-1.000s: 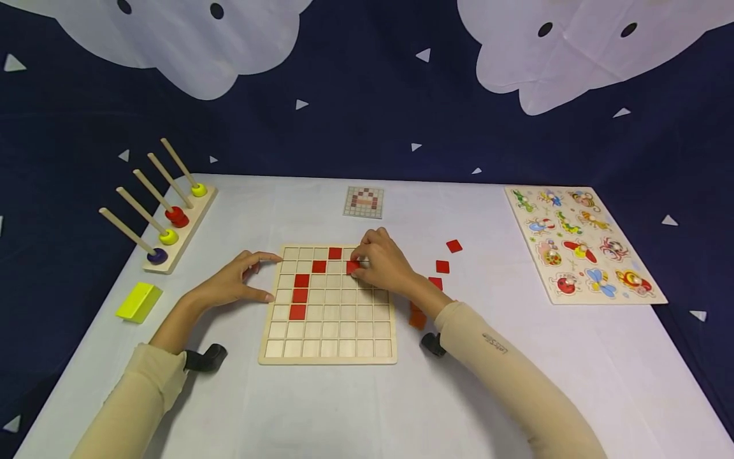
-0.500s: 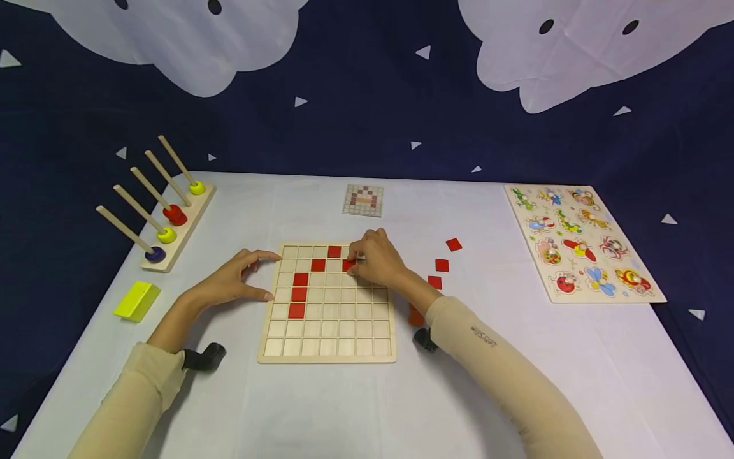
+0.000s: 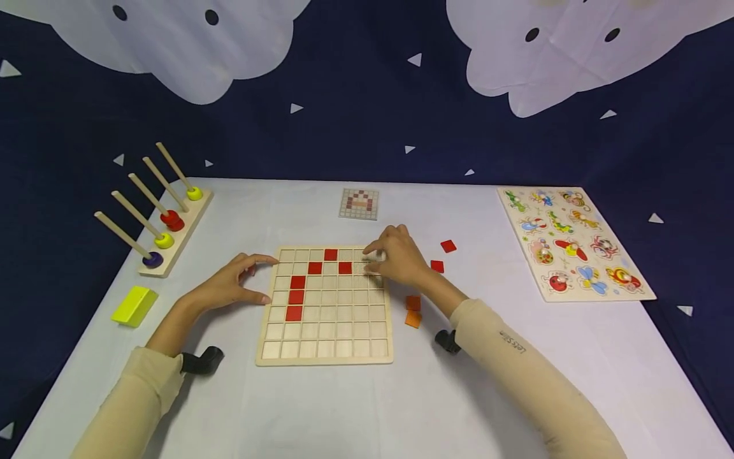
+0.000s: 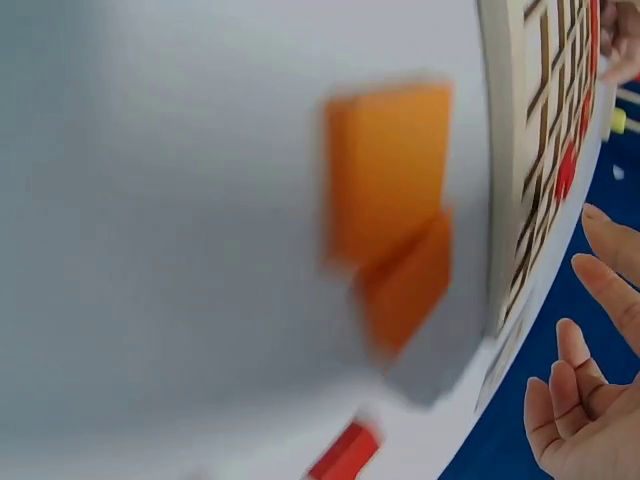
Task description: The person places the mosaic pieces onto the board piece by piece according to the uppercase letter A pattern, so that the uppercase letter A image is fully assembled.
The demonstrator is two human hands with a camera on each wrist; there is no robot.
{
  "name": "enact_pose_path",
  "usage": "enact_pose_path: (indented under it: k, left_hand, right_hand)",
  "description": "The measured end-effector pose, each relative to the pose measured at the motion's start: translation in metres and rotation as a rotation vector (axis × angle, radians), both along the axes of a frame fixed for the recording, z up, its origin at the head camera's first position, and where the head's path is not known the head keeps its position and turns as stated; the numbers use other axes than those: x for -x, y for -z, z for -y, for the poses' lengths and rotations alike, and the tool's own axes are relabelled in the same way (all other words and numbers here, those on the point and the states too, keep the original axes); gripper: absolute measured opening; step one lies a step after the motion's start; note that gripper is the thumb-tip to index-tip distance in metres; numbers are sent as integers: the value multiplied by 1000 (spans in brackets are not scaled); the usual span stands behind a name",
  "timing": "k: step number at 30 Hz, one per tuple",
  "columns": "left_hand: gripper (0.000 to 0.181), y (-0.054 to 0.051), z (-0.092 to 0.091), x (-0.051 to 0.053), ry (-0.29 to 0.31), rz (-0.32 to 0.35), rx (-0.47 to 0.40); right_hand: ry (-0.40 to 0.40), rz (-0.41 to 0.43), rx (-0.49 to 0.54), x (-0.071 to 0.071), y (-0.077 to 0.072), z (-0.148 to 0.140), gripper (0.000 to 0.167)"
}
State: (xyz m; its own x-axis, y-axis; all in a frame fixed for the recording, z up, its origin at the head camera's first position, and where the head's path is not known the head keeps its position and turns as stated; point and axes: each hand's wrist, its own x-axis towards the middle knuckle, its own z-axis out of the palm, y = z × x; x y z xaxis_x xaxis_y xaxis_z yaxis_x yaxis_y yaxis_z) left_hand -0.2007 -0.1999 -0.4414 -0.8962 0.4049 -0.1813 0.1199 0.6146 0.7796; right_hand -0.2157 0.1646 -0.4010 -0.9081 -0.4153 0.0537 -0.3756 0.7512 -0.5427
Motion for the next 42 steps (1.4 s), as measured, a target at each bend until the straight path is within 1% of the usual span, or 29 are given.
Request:
enact_pose_path:
  k: [6,8,11,13,15,18,24,31,36,42]
  left_hand:
    - [77,0,1,-1,3,0,8]
    - [77,0,1,0,3,-1,7]
    - [77,1,0,0,0,4,15]
    - [78,2,0,1,-2,9,19]
    - [79,1,0,1,-3,11,21]
    - [79,1,1,1,-2,9,11]
    - [78,1,1,0,-3,14,1]
    - [78,0,0,0,2,4,4]
    - [78,1,1,1,0,14,3]
    - [77,0,1,0,9,7,6]
  right_hand:
    - [112,0,-19,-5,-4,-47,23]
    - [135,12,-15,-8,-4,-61,21]
    - [144,47,-26,-14,-1,-79,17]
    - [137,70,-39,-18,2,-88,16]
    - [125,75,-56,-21,5,-93,15]
    - [109,63,-79,-26,9,-99,16]
    - [91,11,-120,-35,16,-106,20]
    - [35,-137,-130,-39,27,-107,20]
    - [13,-187,-123,-38,26,-105,22]
    - [1,-203,-85,-35,21,-94,23]
